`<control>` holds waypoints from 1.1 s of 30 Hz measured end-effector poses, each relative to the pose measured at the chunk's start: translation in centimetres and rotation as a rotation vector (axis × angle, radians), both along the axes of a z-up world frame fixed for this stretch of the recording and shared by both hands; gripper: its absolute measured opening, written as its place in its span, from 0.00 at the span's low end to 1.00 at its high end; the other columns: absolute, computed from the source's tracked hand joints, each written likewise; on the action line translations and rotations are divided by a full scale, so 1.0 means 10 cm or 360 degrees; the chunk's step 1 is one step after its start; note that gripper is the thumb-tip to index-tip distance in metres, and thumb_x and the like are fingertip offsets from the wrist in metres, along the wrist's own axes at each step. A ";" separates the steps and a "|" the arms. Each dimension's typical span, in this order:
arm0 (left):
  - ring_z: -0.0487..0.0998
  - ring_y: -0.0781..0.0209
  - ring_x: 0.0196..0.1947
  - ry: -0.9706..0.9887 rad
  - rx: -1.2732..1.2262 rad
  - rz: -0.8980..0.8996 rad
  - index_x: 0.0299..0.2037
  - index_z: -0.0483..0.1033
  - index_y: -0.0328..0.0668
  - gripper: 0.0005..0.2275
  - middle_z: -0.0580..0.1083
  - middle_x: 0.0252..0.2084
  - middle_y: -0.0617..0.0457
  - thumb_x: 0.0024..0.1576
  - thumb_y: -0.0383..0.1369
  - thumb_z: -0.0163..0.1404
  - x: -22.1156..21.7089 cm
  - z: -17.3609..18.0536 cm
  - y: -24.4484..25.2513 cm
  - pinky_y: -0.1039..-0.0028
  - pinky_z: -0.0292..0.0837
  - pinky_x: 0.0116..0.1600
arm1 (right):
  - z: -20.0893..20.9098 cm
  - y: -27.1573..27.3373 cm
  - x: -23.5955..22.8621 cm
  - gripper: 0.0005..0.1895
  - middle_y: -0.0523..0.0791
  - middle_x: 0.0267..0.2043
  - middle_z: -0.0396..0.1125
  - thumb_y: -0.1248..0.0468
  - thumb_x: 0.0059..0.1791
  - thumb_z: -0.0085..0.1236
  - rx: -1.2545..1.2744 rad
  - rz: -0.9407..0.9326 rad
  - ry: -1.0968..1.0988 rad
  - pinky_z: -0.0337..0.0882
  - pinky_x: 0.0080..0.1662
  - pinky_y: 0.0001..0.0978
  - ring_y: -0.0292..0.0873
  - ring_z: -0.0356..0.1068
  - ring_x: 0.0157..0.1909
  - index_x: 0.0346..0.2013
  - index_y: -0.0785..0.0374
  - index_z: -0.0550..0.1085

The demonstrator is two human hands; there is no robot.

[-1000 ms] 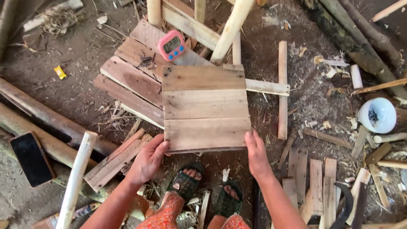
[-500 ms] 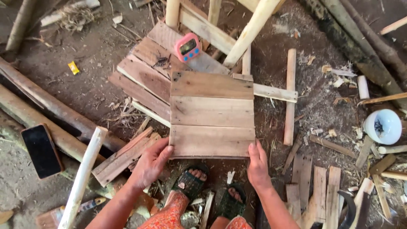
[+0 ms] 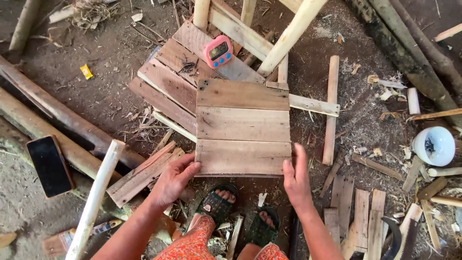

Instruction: The person assembles a small wooden stool on the ground: they hammer nails into a plank seat with a hammer, position round wooden legs against the seat, fit and align side rails, and press the parts together to check the fit. They pick up scattered wood pieces and nails from the floor as they work.

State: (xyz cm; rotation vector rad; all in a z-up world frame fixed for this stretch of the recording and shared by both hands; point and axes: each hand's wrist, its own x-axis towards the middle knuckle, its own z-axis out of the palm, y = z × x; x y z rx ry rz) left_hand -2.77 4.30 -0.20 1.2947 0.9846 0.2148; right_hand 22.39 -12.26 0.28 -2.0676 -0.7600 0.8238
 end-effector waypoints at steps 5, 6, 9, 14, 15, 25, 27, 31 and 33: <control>0.76 0.56 0.41 -0.0092 -0.0093 0.0151 0.49 0.77 0.46 0.14 0.78 0.36 0.46 0.55 0.36 0.47 0.05 0.07 -0.04 0.59 0.68 0.52 | 0.18 0.31 -0.20 0.16 0.45 0.52 0.58 0.64 0.47 0.39 0.0635 0.0647 -0.1436 0.53 0.60 0.40 0.47 0.56 0.58 0.48 0.54 0.69; 0.76 0.56 0.41 -0.0106 -0.0084 0.0149 0.49 0.77 0.46 0.14 0.78 0.36 0.46 0.55 0.36 0.47 0.06 0.07 -0.05 0.59 0.68 0.52 | 0.21 0.39 -0.30 0.16 0.45 0.52 0.58 0.64 0.47 0.39 0.0640 0.0644 -0.1450 0.53 0.60 0.40 0.47 0.56 0.58 0.48 0.54 0.69; 0.75 0.55 0.44 -0.0065 -0.0050 0.0222 0.47 0.78 0.46 0.14 0.78 0.40 0.44 0.54 0.38 0.50 0.07 0.07 -0.05 0.62 0.67 0.53 | 0.39 0.59 -0.59 0.12 0.44 0.42 0.56 0.64 0.47 0.39 0.0729 0.1133 -0.1656 0.62 0.47 0.35 0.44 0.60 0.43 0.42 0.51 0.69; 0.77 0.59 0.41 -0.0223 -0.0345 0.0305 0.48 0.76 0.34 0.17 0.78 0.41 0.46 0.50 0.33 0.47 0.05 0.18 -0.06 0.72 0.70 0.51 | 0.70 0.70 -0.82 0.21 0.50 0.49 0.56 0.67 0.40 0.49 0.0459 0.1525 -0.1594 0.56 0.51 0.37 0.50 0.56 0.54 0.48 0.60 0.68; 0.77 0.59 0.41 -0.0246 -0.0342 0.0325 0.48 0.76 0.34 0.17 0.78 0.41 0.46 0.50 0.33 0.47 0.03 0.23 -0.02 0.72 0.70 0.51 | 0.72 0.71 -0.85 0.21 0.50 0.49 0.56 0.67 0.40 0.49 0.0465 0.1548 -0.1612 0.56 0.51 0.37 0.50 0.56 0.54 0.48 0.60 0.68; 0.74 0.59 0.28 -0.0070 0.1486 0.0523 0.36 0.78 0.40 0.09 0.75 0.34 0.52 0.45 0.25 0.51 0.31 0.22 1.33 0.73 0.70 0.35 | 0.61 0.65 -0.36 0.21 0.45 0.49 0.61 0.68 0.41 0.46 0.0120 0.1138 -0.1240 0.65 0.48 0.34 0.43 0.63 0.46 0.49 0.58 0.66; 0.74 0.58 0.31 -0.0086 0.1676 0.0494 0.34 0.79 0.41 0.07 0.75 0.35 0.52 0.46 0.24 0.52 0.51 0.14 1.63 0.71 0.70 0.38 | 0.59 0.50 -0.14 0.23 0.44 0.53 0.60 0.69 0.41 0.47 0.0037 0.0971 -0.1157 0.67 0.50 0.34 0.42 0.64 0.48 0.51 0.57 0.65; 0.71 0.54 0.30 0.0061 0.1979 0.0321 0.27 0.78 0.43 0.03 0.72 0.29 0.53 0.46 0.29 0.52 0.86 -0.10 2.07 0.68 0.65 0.39 | 0.42 0.17 0.21 0.23 0.44 0.51 0.63 0.71 0.40 0.46 -0.0052 0.0483 -0.0858 0.67 0.50 0.31 0.40 0.66 0.48 0.51 0.60 0.68; 0.71 0.51 0.30 0.0065 0.2009 0.0257 0.26 0.78 0.43 0.03 0.72 0.30 0.52 0.47 0.30 0.51 1.01 -0.18 2.20 0.66 0.65 0.37 | 0.26 0.04 0.34 0.23 0.43 0.51 0.63 0.70 0.40 0.48 -0.0074 0.0337 -0.0803 0.68 0.46 0.28 0.38 0.67 0.45 0.51 0.59 0.68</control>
